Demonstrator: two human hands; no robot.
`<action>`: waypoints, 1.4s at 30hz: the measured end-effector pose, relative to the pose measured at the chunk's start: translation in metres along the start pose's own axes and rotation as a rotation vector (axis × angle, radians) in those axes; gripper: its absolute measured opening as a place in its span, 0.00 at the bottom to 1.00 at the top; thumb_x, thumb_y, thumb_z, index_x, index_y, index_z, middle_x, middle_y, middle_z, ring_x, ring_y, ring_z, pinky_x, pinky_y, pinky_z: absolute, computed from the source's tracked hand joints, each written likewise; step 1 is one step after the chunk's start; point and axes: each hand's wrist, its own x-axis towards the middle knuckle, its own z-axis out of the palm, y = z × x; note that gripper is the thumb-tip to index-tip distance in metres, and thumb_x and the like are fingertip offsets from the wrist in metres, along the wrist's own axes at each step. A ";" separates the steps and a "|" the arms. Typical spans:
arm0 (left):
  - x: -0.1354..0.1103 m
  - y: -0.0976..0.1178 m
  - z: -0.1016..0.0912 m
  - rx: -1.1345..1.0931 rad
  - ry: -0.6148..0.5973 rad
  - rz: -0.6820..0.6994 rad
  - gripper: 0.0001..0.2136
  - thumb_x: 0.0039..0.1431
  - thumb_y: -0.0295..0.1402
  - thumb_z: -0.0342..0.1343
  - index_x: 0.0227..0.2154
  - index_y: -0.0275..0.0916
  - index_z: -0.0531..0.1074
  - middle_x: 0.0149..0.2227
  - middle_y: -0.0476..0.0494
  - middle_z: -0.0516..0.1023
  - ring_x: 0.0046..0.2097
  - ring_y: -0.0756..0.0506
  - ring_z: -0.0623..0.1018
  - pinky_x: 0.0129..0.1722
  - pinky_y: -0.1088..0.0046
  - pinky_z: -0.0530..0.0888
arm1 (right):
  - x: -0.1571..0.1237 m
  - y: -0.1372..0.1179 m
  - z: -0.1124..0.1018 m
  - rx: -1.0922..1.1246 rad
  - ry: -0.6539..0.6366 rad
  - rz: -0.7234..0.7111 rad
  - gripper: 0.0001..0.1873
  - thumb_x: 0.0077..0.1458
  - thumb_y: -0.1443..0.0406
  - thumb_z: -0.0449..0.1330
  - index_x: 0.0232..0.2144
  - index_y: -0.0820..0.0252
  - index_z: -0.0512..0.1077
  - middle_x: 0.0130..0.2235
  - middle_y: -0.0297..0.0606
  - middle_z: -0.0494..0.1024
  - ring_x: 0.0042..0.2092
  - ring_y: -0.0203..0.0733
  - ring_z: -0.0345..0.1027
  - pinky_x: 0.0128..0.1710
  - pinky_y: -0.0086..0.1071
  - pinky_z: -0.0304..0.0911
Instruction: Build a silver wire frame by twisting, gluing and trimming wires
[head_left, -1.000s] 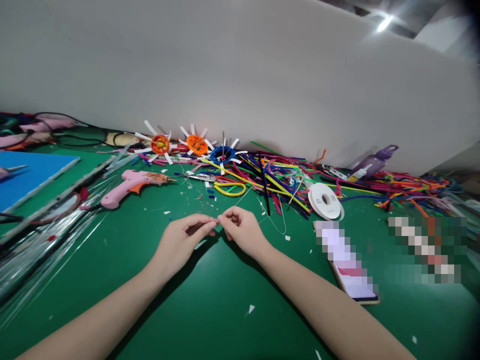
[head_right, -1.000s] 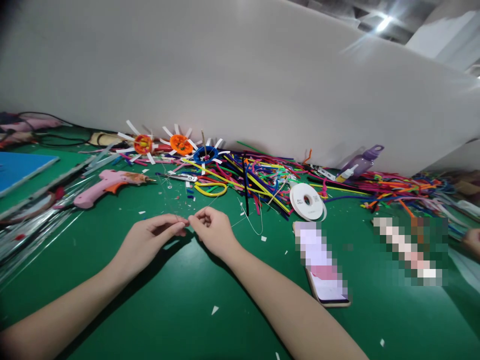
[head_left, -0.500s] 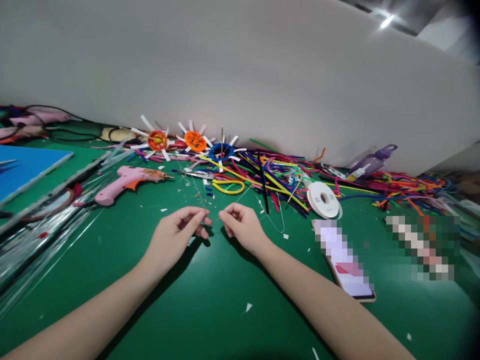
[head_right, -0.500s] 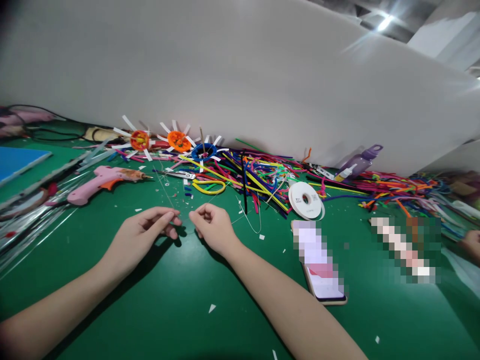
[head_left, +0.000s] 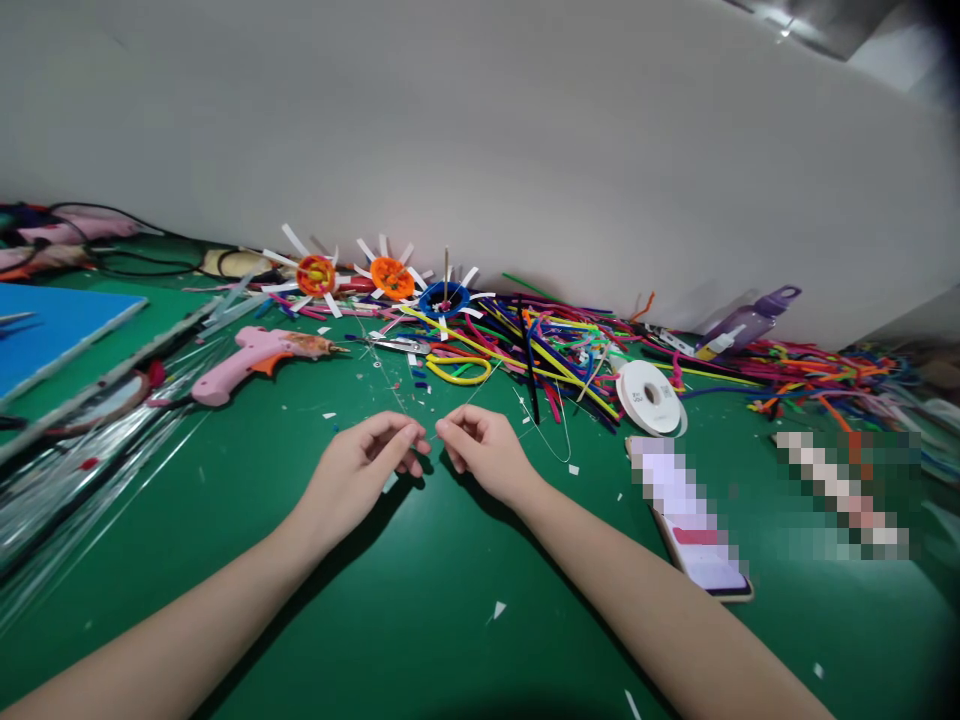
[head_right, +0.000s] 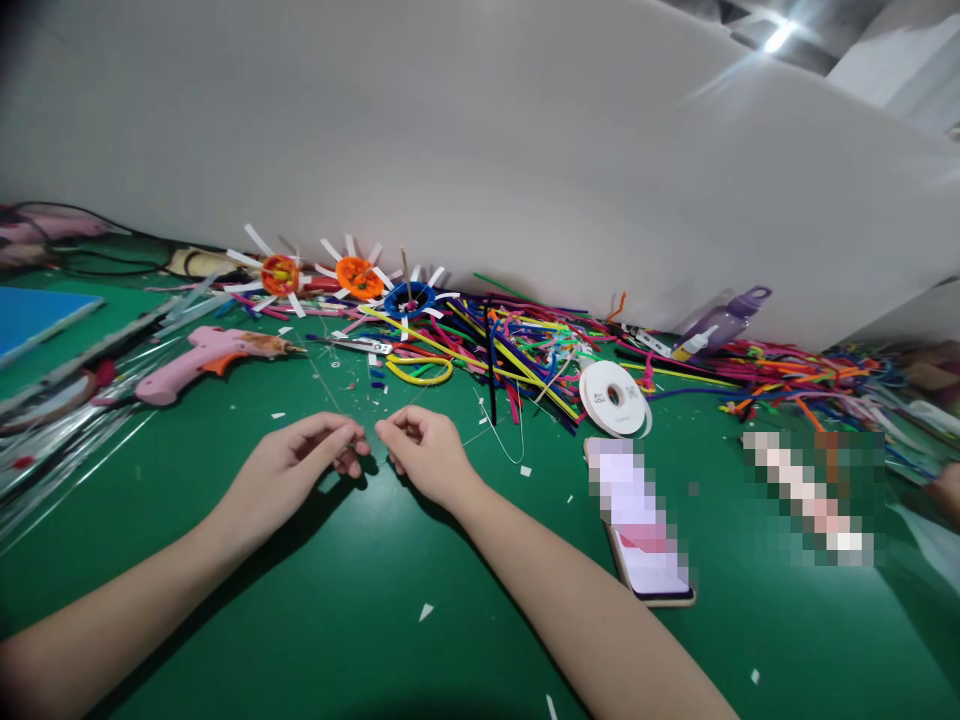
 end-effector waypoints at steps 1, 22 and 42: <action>0.000 0.000 0.000 -0.023 -0.010 -0.003 0.12 0.58 0.42 0.51 0.33 0.38 0.70 0.31 0.46 0.77 0.29 0.48 0.75 0.33 0.71 0.72 | 0.000 0.000 0.000 0.015 0.003 -0.008 0.13 0.52 0.56 0.58 0.26 0.61 0.67 0.17 0.25 0.64 0.18 0.27 0.56 0.18 0.24 0.52; -0.008 -0.001 -0.001 -0.207 -0.060 -0.046 0.12 0.58 0.41 0.52 0.28 0.38 0.68 0.21 0.53 0.66 0.23 0.53 0.65 0.24 0.77 0.64 | -0.007 -0.003 0.004 0.156 -0.130 -0.103 0.08 0.45 0.62 0.66 0.29 0.58 0.74 0.29 0.32 0.74 0.26 0.31 0.68 0.29 0.30 0.66; -0.005 -0.006 0.005 -0.662 -0.232 -0.105 0.10 0.60 0.36 0.51 0.27 0.37 0.69 0.21 0.52 0.63 0.29 0.51 0.69 0.32 0.75 0.67 | -0.006 -0.001 0.009 0.251 -0.067 0.001 0.16 0.40 0.56 0.68 0.28 0.58 0.70 0.25 0.30 0.74 0.24 0.32 0.68 0.28 0.30 0.66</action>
